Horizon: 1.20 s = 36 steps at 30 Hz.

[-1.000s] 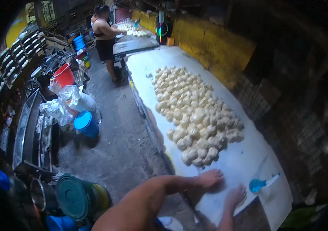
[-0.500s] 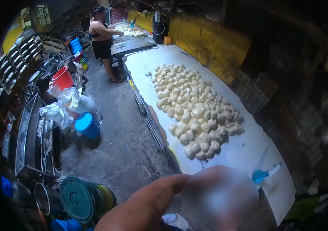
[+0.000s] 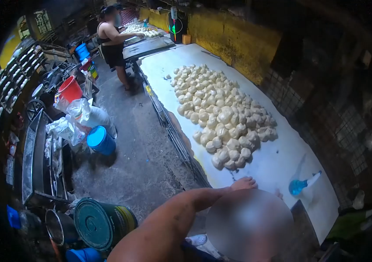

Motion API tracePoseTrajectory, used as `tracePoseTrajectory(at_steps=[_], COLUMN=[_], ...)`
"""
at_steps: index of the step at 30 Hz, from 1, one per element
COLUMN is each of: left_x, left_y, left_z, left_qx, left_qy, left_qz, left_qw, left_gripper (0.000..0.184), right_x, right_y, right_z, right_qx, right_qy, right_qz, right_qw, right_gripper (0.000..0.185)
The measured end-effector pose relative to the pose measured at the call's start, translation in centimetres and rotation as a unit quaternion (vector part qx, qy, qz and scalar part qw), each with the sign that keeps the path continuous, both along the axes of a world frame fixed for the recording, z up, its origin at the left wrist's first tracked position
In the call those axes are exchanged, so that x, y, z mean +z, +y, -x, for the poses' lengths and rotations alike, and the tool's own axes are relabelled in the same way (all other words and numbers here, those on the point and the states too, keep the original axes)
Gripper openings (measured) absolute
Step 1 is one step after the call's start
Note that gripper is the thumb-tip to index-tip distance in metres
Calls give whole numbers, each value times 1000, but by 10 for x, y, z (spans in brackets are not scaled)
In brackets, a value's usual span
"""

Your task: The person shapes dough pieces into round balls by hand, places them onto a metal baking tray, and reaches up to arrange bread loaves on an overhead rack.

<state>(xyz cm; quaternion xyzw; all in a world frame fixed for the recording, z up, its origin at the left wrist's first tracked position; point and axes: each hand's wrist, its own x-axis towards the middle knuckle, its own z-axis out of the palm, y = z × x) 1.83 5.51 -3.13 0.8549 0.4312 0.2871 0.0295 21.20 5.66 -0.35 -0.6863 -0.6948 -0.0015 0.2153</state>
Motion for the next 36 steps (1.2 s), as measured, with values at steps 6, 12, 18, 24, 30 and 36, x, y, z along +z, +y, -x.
tracePoseTrajectory(at_steps=[6, 12, 18, 24, 30, 36], left_x=[46, 20, 34, 62, 50, 60], left_y=[-56, -3, -58, 7, -55, 39], left_z=[58, 17, 58, 45, 51, 17], left_qx=[-59, 34, -53, 68, -91, -80], left_qy=[-33, -55, -64, -59, -46, -31], left_qz=[-37, -39, 28, 28, -125, 12], left_qw=[997, 997, 996, 995, 987, 996], left_gripper=[21, 21, 18, 13, 17, 28], right_x=[0, -8, 8, -5, 21, 3], right_y=[-54, 21, -54, 57, -55, 51], right_z=[-44, -1, -28, 29, -9, -9], right_qx=[84, -23, 61, 60, 71, 23], right_qy=[-76, -26, -2, -16, 1, -29], right_qz=[-17, 28, 28, -68, -68, -179], right_qw=[993, 999, 998, 996, 995, 983], right_gripper=[40, 40, 39, 44, 51, 46])
